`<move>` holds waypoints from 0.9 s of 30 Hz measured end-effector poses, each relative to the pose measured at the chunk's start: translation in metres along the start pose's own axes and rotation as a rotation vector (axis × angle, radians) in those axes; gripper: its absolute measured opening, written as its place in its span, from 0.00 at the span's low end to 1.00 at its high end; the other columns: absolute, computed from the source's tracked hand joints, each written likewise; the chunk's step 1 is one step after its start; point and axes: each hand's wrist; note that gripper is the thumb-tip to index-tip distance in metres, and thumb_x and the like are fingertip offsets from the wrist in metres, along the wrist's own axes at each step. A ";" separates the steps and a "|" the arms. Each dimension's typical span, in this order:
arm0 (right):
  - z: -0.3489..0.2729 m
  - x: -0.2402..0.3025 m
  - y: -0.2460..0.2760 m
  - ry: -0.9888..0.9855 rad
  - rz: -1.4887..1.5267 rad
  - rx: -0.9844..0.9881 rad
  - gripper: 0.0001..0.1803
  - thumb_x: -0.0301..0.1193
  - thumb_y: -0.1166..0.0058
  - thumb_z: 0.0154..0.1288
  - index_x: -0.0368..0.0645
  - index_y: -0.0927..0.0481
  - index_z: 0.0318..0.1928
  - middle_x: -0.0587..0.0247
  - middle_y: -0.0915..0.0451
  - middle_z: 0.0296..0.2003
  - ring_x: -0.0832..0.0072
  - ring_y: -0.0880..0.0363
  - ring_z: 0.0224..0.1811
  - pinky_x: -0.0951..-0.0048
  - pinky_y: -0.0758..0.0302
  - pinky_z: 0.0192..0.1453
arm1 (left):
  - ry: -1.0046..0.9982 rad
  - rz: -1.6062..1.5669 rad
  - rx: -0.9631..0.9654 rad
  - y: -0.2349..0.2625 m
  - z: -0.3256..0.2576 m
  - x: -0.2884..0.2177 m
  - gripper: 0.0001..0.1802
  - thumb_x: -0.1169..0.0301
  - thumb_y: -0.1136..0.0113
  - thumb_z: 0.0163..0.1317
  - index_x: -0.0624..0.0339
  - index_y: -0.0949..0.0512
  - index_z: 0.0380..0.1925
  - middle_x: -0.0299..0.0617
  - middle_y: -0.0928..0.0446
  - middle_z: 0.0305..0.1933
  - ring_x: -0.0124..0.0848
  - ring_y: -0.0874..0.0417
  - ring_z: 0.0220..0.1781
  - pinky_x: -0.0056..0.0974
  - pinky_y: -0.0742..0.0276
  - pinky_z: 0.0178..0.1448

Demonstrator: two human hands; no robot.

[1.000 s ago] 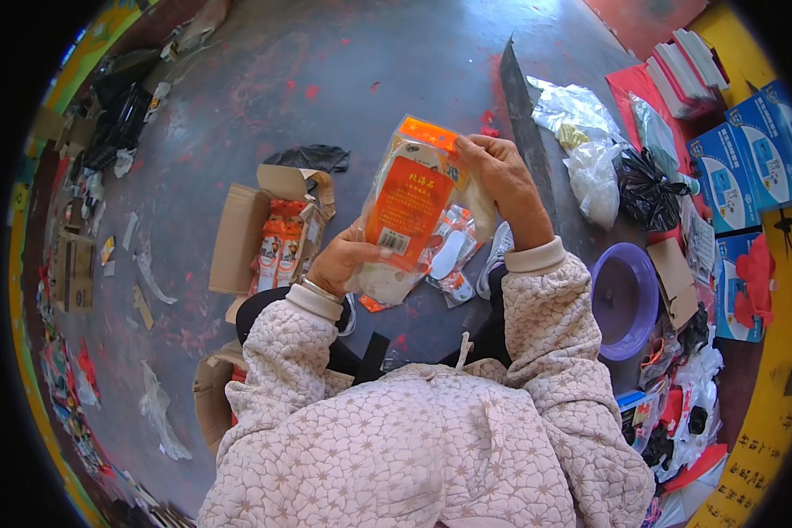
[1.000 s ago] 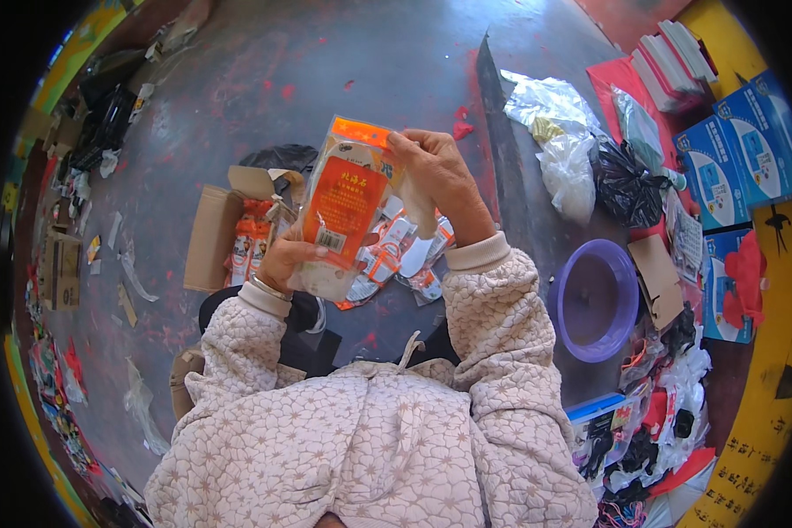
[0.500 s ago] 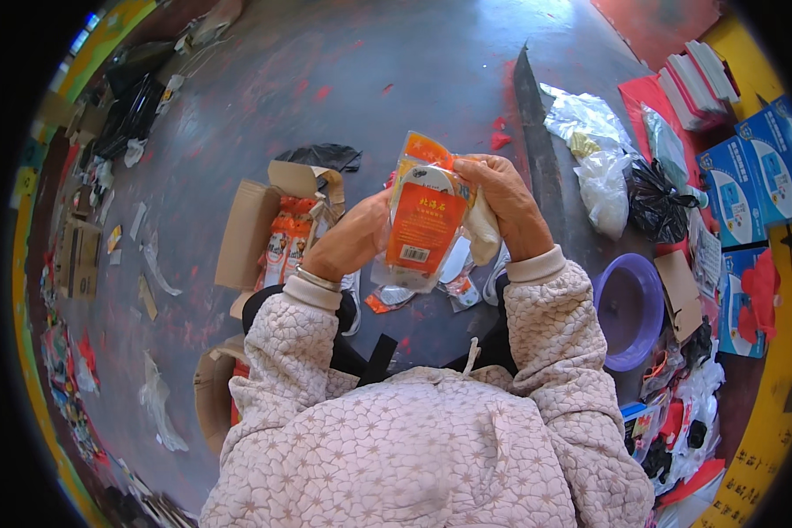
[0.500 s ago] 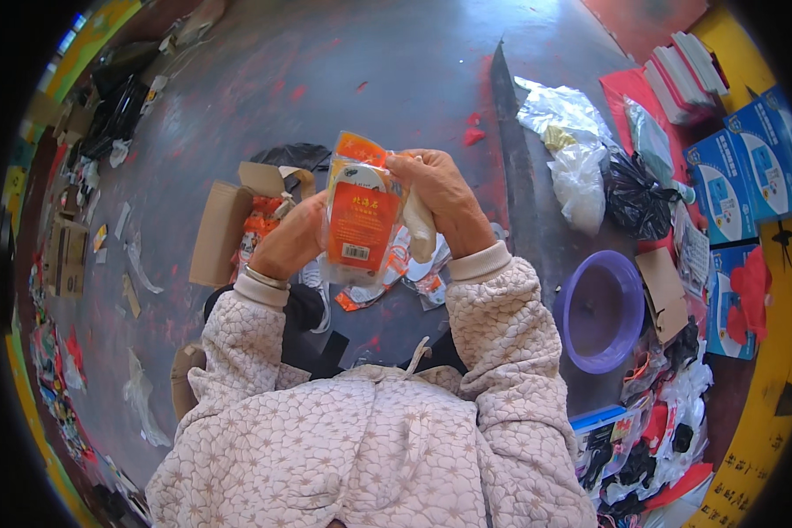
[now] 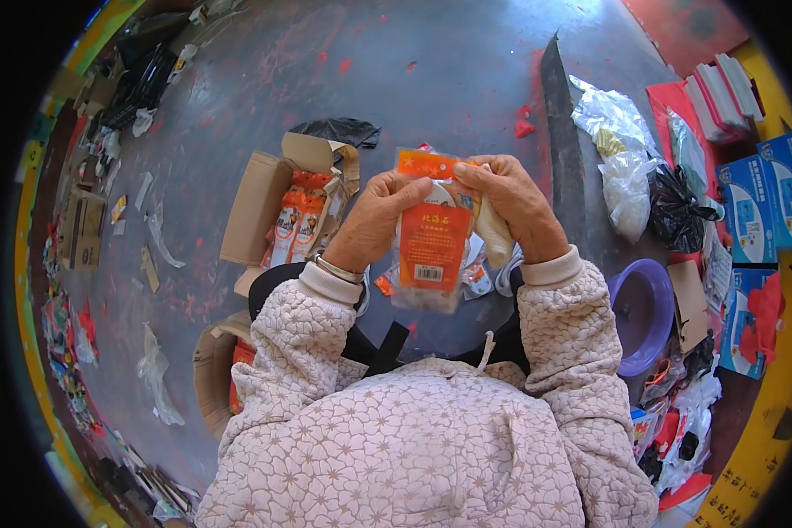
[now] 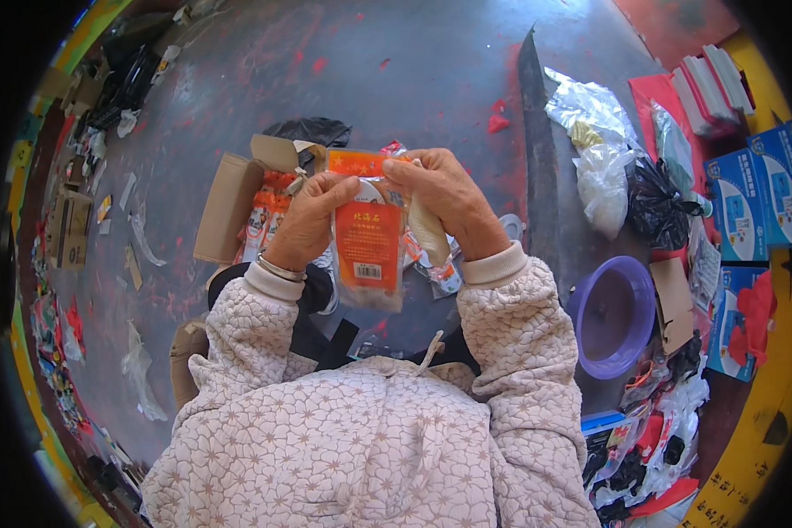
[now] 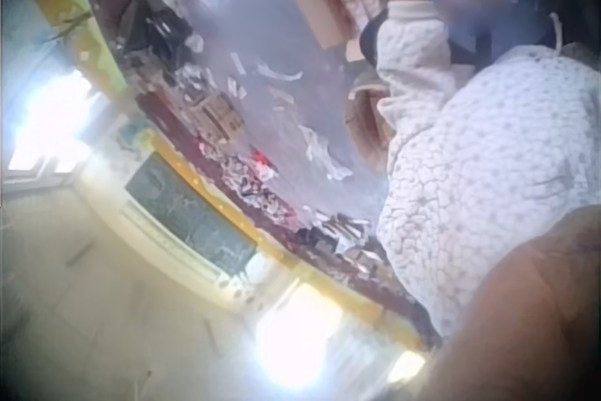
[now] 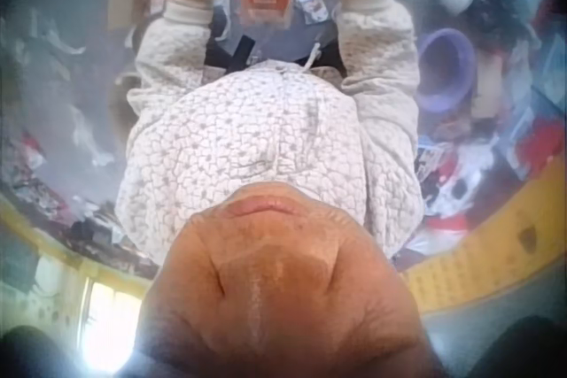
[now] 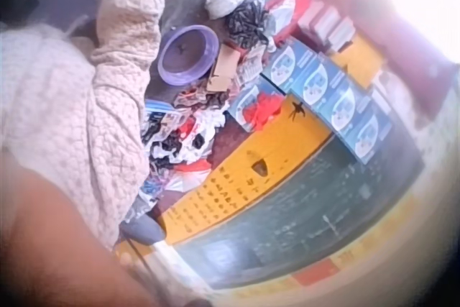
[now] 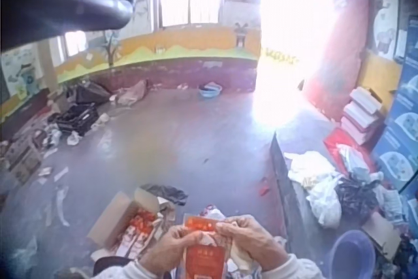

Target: The person sits on the floor and wipes the surface of multiple snack packages with a white cloth. They pick up each package, wipe it, and place it into a cardboard box.

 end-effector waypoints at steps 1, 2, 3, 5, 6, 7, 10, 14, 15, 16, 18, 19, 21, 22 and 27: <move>0.001 0.000 0.000 0.007 -0.035 -0.037 0.13 0.35 0.47 0.60 0.35 0.22 0.31 0.62 0.22 0.25 0.82 0.26 0.22 0.80 0.28 0.24 | 0.015 -0.038 -0.017 0.000 0.000 0.000 0.11 0.69 0.49 0.62 0.63 0.26 0.41 0.41 0.23 0.41 0.25 0.21 0.42 0.30 0.24 0.45; 0.003 0.000 0.000 0.014 -0.069 -0.073 0.13 0.35 0.46 0.60 0.36 0.22 0.30 0.61 0.22 0.25 0.81 0.24 0.22 0.80 0.27 0.24 | 0.000 -0.045 -0.050 -0.001 0.001 0.001 0.12 0.68 0.49 0.62 0.63 0.26 0.41 0.41 0.23 0.40 0.25 0.21 0.40 0.30 0.24 0.44; 0.004 0.000 0.001 0.022 -0.106 -0.114 0.13 0.36 0.46 0.60 0.38 0.22 0.29 0.60 0.21 0.25 0.80 0.23 0.22 0.79 0.26 0.23 | -0.014 -0.053 -0.078 -0.003 0.002 0.002 0.12 0.67 0.50 0.63 0.63 0.27 0.41 0.40 0.23 0.39 0.25 0.21 0.38 0.29 0.23 0.43; 0.004 0.002 0.000 -0.019 -0.041 -0.117 0.15 0.36 0.48 0.61 0.34 0.22 0.32 0.60 0.22 0.25 0.80 0.25 0.22 0.78 0.27 0.23 | -0.020 -0.085 -0.118 -0.007 0.002 0.002 0.14 0.65 0.52 0.64 0.64 0.27 0.42 0.40 0.23 0.38 0.25 0.20 0.37 0.29 0.23 0.42; 0.004 0.003 -0.001 -0.038 -0.009 -0.117 0.16 0.36 0.49 0.61 0.33 0.23 0.33 0.59 0.23 0.25 0.80 0.26 0.21 0.78 0.28 0.23 | -0.013 -0.109 -0.129 -0.009 0.001 0.000 0.14 0.64 0.53 0.64 0.64 0.27 0.42 0.40 0.23 0.38 0.25 0.20 0.37 0.30 0.22 0.42; 0.003 0.005 -0.003 -0.048 0.009 -0.119 0.16 0.37 0.49 0.62 0.32 0.23 0.33 0.59 0.23 0.25 0.80 0.26 0.21 0.77 0.27 0.23 | -0.007 -0.133 -0.140 -0.010 0.001 0.000 0.15 0.64 0.54 0.65 0.64 0.27 0.42 0.41 0.23 0.39 0.26 0.20 0.37 0.30 0.22 0.42; 0.001 0.007 -0.009 -0.067 0.043 -0.137 0.16 0.37 0.50 0.62 0.33 0.23 0.32 0.61 0.23 0.24 0.79 0.26 0.20 0.76 0.28 0.22 | 0.006 -0.167 -0.115 -0.008 0.004 0.003 0.16 0.61 0.56 0.66 0.64 0.28 0.42 0.42 0.23 0.39 0.26 0.20 0.39 0.31 0.22 0.43; 0.007 0.001 0.003 -0.021 -0.069 -0.281 0.17 0.39 0.50 0.62 0.37 0.23 0.27 0.64 0.25 0.20 0.81 0.27 0.19 0.78 0.31 0.19 | 0.013 -0.224 -0.184 -0.006 0.004 0.005 0.17 0.61 0.58 0.67 0.64 0.29 0.43 0.43 0.23 0.40 0.29 0.20 0.40 0.33 0.21 0.44; 0.007 0.002 0.008 0.004 -0.123 -0.337 0.17 0.39 0.49 0.62 0.38 0.24 0.26 0.64 0.26 0.19 0.81 0.27 0.18 0.78 0.33 0.18 | 0.024 -0.262 -0.200 -0.005 0.003 0.005 0.17 0.62 0.58 0.67 0.64 0.30 0.44 0.44 0.23 0.40 0.30 0.20 0.40 0.34 0.21 0.44; 0.008 0.005 0.017 0.098 -0.084 -0.424 0.16 0.39 0.49 0.62 0.39 0.24 0.25 0.65 0.26 0.19 0.81 0.28 0.18 0.79 0.34 0.17 | 0.039 -0.301 -0.212 -0.004 0.004 0.005 0.17 0.62 0.59 0.67 0.64 0.30 0.44 0.44 0.23 0.41 0.31 0.20 0.40 0.35 0.21 0.44; 0.009 0.014 0.027 0.286 -0.002 -0.588 0.16 0.39 0.48 0.61 0.40 0.25 0.23 0.65 0.26 0.18 0.82 0.29 0.17 0.80 0.36 0.16 | 0.026 -0.316 -0.228 -0.002 0.006 0.004 0.16 0.62 0.60 0.67 0.64 0.31 0.45 0.44 0.24 0.42 0.32 0.20 0.41 0.36 0.20 0.44; 0.005 0.017 0.023 0.364 -0.062 -0.599 0.15 0.38 0.47 0.61 0.40 0.24 0.23 0.66 0.26 0.18 0.82 0.29 0.17 0.80 0.36 0.17 | 0.018 -0.323 -0.240 -0.001 0.006 0.004 0.16 0.63 0.60 0.67 0.63 0.32 0.46 0.45 0.24 0.42 0.33 0.20 0.41 0.37 0.20 0.44; -0.007 0.022 0.007 0.520 -0.185 -0.616 0.13 0.35 0.47 0.61 0.41 0.24 0.23 0.67 0.26 0.18 0.82 0.30 0.17 0.81 0.36 0.18 | 0.020 -0.312 -0.230 0.000 0.005 0.004 0.16 0.63 0.60 0.67 0.63 0.32 0.46 0.44 0.25 0.43 0.32 0.20 0.41 0.36 0.21 0.45; -0.006 0.016 -0.009 0.663 -0.261 -0.608 0.11 0.32 0.46 0.60 0.40 0.24 0.24 0.68 0.25 0.18 0.83 0.30 0.18 0.81 0.34 0.21 | 0.030 -0.305 -0.218 -0.002 0.007 0.006 0.16 0.63 0.60 0.67 0.63 0.32 0.46 0.44 0.25 0.43 0.32 0.20 0.41 0.36 0.21 0.45; 0.009 -0.022 -0.038 0.771 -1.114 -0.422 0.07 0.31 0.46 0.55 0.41 0.25 0.24 0.57 0.26 0.27 0.57 0.26 0.23 0.65 0.30 0.25 | 0.044 -0.327 -0.093 0.000 0.005 0.016 0.16 0.63 0.62 0.68 0.62 0.31 0.47 0.42 0.26 0.46 0.32 0.23 0.46 0.37 0.25 0.51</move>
Point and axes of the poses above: each hand's wrist, its own z-axis towards the middle knuckle, its own y-axis out of the back of the hand, x = y × z
